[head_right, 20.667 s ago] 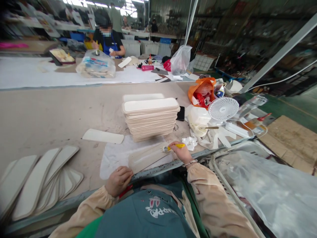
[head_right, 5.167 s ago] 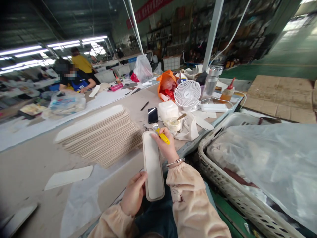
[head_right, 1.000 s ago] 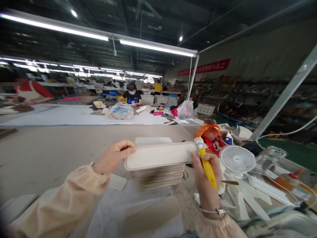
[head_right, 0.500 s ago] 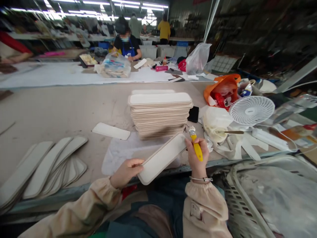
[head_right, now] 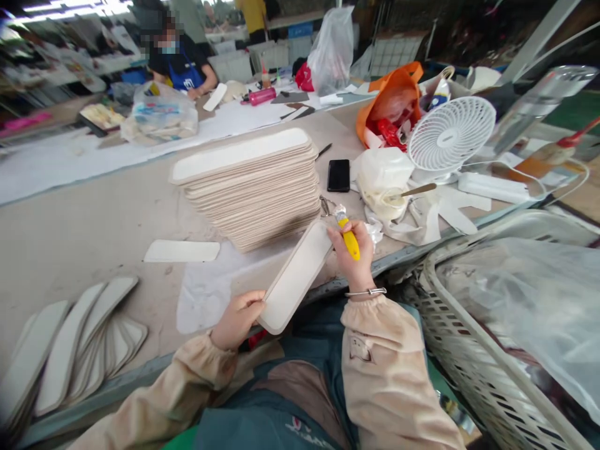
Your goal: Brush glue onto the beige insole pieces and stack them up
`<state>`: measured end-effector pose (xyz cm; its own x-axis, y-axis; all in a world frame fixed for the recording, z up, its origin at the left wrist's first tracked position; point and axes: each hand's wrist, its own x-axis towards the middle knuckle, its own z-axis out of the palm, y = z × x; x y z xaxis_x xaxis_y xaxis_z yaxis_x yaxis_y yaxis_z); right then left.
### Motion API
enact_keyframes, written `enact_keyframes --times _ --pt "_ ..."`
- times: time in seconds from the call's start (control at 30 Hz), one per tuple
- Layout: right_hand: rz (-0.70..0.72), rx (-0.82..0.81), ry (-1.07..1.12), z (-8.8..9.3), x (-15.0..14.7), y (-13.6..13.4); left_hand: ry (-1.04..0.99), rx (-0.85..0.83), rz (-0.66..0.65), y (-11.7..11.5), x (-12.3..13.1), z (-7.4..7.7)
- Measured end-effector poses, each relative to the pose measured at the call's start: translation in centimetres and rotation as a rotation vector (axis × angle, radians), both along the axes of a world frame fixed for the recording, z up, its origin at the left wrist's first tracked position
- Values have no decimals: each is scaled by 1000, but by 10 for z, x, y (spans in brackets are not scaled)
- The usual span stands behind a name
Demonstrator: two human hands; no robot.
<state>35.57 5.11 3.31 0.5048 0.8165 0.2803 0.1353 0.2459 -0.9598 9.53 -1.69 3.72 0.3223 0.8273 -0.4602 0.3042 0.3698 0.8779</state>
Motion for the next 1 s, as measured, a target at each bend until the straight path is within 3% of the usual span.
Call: enact_keyframes --times 0.2,0.4,0.57,0.73,1.0 --pt "1 -33 -14 1 -1 -1 -28 0 -4 -1 -1 -4" --pt "2 -40 1 -1 -3 0 -260 -91 16 -5 4 2" --pt "-12 -28 -3 -4 0 1 -156 7 -58 -6 2 3" --pt "10 -21 4 -10 3 2 -76 -76 -96 -8 2 -1" --pt "62 11 63 -2 -1 -2 -333 -223 -77 -17 -1 -12"
